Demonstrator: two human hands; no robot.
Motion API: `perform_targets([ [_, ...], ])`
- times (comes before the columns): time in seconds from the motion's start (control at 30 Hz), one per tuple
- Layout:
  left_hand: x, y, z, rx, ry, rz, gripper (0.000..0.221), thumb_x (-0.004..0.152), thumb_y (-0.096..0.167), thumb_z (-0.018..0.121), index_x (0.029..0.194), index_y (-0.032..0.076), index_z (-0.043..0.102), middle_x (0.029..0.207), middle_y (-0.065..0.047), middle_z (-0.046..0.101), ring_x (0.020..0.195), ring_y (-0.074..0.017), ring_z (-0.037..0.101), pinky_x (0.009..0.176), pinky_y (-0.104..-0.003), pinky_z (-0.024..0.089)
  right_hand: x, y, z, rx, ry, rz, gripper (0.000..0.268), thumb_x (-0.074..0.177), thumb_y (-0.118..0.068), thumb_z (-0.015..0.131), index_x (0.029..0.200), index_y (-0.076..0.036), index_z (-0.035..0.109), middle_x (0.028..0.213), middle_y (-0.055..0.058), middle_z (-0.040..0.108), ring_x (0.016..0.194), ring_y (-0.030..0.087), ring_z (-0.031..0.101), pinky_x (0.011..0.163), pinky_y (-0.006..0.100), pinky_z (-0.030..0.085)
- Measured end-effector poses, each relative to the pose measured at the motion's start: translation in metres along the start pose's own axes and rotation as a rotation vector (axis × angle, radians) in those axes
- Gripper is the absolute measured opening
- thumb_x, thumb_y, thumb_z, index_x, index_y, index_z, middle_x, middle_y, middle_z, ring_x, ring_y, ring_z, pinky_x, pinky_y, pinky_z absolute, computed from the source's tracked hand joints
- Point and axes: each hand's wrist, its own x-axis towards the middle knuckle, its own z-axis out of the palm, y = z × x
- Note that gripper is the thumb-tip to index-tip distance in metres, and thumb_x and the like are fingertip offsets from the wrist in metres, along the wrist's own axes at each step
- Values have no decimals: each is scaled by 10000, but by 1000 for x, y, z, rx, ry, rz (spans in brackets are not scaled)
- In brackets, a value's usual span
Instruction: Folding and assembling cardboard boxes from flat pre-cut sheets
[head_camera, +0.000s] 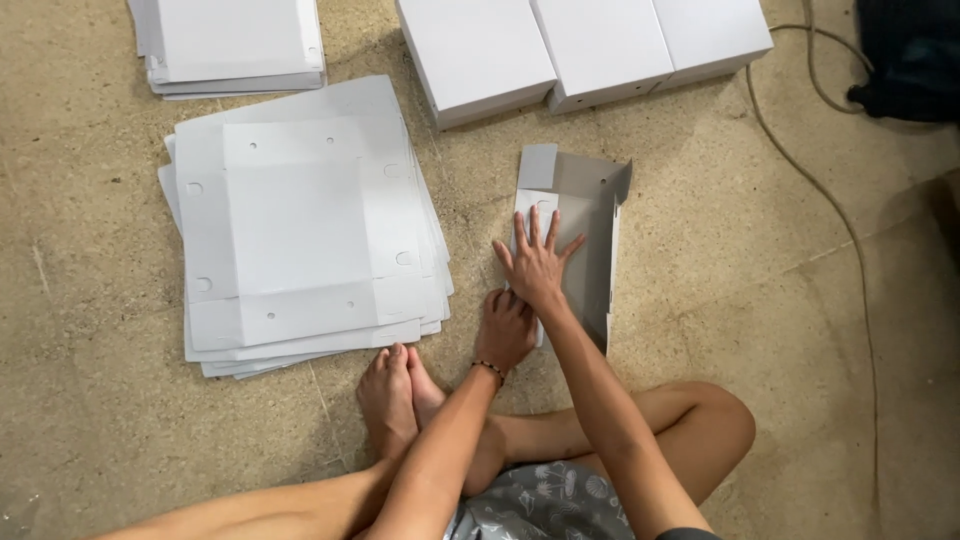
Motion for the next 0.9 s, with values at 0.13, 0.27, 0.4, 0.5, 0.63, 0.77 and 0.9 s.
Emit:
perform_targets([
  [0.13,-1,0,0,2,32,2,237,891,202,428,978,104,625,1008,-37,583,1014,-191,496,948,-379,318,7,-2,1,-24,-24,-5,665,900,-614,256,1365,-157,383,1479,63,225,1360,380,77,937,744,-22],
  [0.27,3,0,-10,23,47,18,236,892,208,469,1041,92,609,1063,-62,593,1086,-200,499,953,-387,326,33,-9,-2,9,-179,127,695,881,-656,152,1425,-231,234,1500,76,132,1362,386,-1,916,747,-89],
  [0.4,8,2,-20,-26,96,-3,227,881,194,499,1032,82,627,1073,-56,618,1089,-193,529,944,-368,362,43,-14,-9,110,-277,220,734,854,-700,102,1442,-262,148,1502,108,75,1359,390,-39,905,762,-74],
  [0.5,1,-2,-14,-166,204,5,225,899,188,502,1026,40,613,1115,-106,586,1092,-243,532,920,-381,408,45,-5,-11,154,-301,231,721,845,-720,56,1435,-317,152,1502,95,70,1360,368,-50,879,765,-111],
  [0.63,-14,-6,-9,-153,252,19,264,882,209,535,1082,51,604,1066,-101,595,1092,-275,524,931,-444,401,50,9,-7,116,-321,223,673,862,-700,86,1430,-344,147,1501,110,57,1354,393,-42,905,771,-22],
  [0.77,-24,-5,-14,11,183,26,313,912,246,479,1168,89,566,1162,-63,579,1182,-249,474,1006,-458,333,40,5,-5,99,-295,179,683,875,-678,100,1440,-297,134,1499,131,63,1351,403,-53,901,771,-32],
  [0.9,-15,2,-40,8,154,-20,250,902,258,488,1033,102,633,1076,-33,617,1141,-226,507,1036,-457,314,-9,-22,-47,59,-304,135,676,892,-637,132,1435,-240,198,1500,98,102,1361,379,-11,905,764,-23],
])
